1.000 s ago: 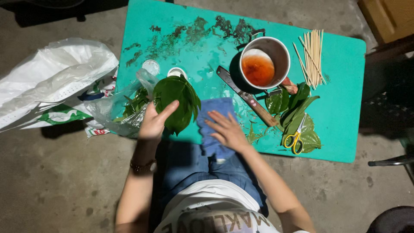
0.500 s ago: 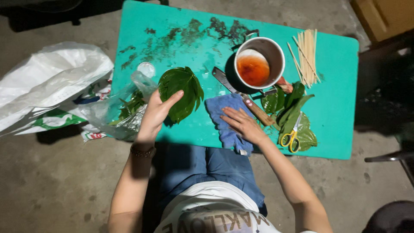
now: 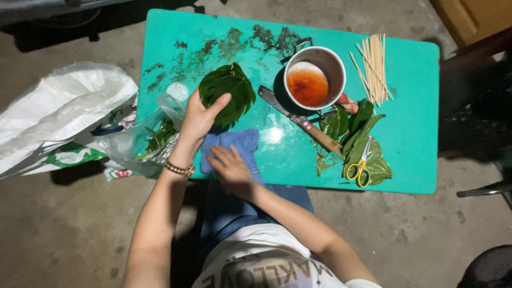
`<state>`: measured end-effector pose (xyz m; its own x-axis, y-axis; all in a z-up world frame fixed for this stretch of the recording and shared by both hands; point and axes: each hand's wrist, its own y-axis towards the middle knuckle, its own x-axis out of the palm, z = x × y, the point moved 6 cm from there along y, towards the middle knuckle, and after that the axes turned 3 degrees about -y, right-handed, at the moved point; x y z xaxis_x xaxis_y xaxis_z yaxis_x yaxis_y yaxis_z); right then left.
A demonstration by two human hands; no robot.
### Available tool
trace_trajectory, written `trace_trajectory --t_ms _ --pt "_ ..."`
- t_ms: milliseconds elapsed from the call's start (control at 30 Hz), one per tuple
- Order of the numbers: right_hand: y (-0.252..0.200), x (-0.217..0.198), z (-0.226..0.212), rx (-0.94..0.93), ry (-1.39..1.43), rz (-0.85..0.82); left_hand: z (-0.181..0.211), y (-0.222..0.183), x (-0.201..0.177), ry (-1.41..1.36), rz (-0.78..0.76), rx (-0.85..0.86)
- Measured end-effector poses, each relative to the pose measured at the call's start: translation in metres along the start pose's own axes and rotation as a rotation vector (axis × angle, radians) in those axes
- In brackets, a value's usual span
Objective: The person handles green leaves, wipes a teal table with a blue cloth, and unpacks various items from a white sack including a papaya, a green fruit, and a plastic bag of white contents. The person places these items on the table.
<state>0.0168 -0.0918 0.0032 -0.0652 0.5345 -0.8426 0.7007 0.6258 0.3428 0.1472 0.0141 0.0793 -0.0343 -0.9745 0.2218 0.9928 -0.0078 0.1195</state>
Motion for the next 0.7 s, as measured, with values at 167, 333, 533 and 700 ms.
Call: trace_trajectory --t_ms 167,333,533,700 --pt "0.012 0.026 0.004 -0.051 -0.045 -0.033 -0.026 -0.006 -0.016 0.082 0.039 0.169" --pt "0.000 0.021 0.023 -0.033 -0.075 -0.096 -0.060 -0.023 -0.015 0.162 0.061 0.236" --pt "-0.021 0.000 0.034 -0.030 -0.067 -0.058 -0.053 -0.012 -0.007 0.040 0.073 0.214" --pt "-0.053 -0.042 0.074 0.042 -0.108 -0.032 0.001 -0.016 -0.007 0.081 0.053 0.208"
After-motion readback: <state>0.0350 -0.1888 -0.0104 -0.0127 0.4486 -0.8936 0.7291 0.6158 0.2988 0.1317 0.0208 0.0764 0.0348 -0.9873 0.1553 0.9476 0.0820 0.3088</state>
